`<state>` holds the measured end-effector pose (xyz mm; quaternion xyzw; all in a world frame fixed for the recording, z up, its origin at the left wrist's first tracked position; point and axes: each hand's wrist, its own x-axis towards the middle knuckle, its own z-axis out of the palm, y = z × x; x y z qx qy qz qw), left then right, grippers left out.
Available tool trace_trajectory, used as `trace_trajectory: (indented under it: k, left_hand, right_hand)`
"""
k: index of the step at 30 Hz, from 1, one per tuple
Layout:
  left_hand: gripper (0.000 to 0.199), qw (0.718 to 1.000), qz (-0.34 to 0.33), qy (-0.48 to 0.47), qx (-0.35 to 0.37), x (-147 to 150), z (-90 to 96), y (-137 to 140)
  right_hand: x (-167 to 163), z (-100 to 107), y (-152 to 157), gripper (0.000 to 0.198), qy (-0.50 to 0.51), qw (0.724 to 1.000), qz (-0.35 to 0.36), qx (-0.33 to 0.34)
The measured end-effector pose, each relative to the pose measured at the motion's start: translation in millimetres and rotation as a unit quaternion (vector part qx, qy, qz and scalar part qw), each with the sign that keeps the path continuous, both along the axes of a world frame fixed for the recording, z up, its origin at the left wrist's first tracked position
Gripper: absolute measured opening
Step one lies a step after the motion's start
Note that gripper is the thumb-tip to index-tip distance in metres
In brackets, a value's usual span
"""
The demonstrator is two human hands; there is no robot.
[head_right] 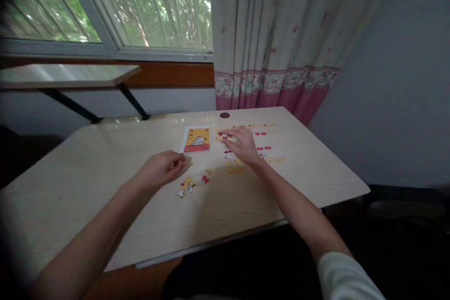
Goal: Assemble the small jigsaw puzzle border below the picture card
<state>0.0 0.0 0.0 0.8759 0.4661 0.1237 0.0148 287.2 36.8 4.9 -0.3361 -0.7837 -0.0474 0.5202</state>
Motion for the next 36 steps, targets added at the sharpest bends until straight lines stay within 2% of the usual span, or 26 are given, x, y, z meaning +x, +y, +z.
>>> trace_trajectory:
  k: [9, 12, 14, 17, 21, 24, 29, 36]
  left_hand:
    - [0.031, 1.000, 0.009, 0.005, -0.029, -11.5, -2.6, 5.7]
    - [0.033, 0.999, 0.012, 0.018, -0.040, -11.3, -1.9, 6.1]
    - [0.033, 0.999, 0.016, 0.034, -0.040, -11.5, -1.0, 6.6]
    - [0.034, 0.998, 0.019, 0.048, -0.033, -12.3, -0.1, 7.3]
    - [0.034, 0.997, 0.025, 0.060, -0.033, -12.1, 0.8, 7.2]
    - [0.032, 0.997, 0.022, 0.062, -0.038, -10.6, 2.0, 6.3]
    - [0.032, 0.997, 0.020, 0.067, -0.042, -7.9, 4.3, 4.1]
    - [0.033, 0.995, 0.022, 0.079, -0.050, -6.0, 8.4, 2.5]
  right_hand:
    - [4.0, -2.3, 1.7, 0.018, 0.008, 1.000, -0.008, 0.007]
    - [6.3, -3.4, 8.0, 0.020, 0.018, 0.999, -0.012, -0.026]
    - [7.9, -4.9, 19.7, 0.021, 0.032, 0.996, -0.022, -0.081]
    - [9.6, -9.3, 46.5, 0.022, 0.013, 0.978, -0.046, -0.204]
    - [10.2, -19.8, 80.4, 0.021, -0.066, 0.926, -0.097, -0.359]
    - [9.1, -27.2, 93.3, 0.021, -0.094, 0.897, -0.113, -0.417]
    - [5.4, -30.0, 97.3, 0.023, -0.106, 0.891, -0.128, -0.424]
    - [3.7, -23.4, 94.6, 0.026, -0.110, 0.885, -0.143, -0.429]
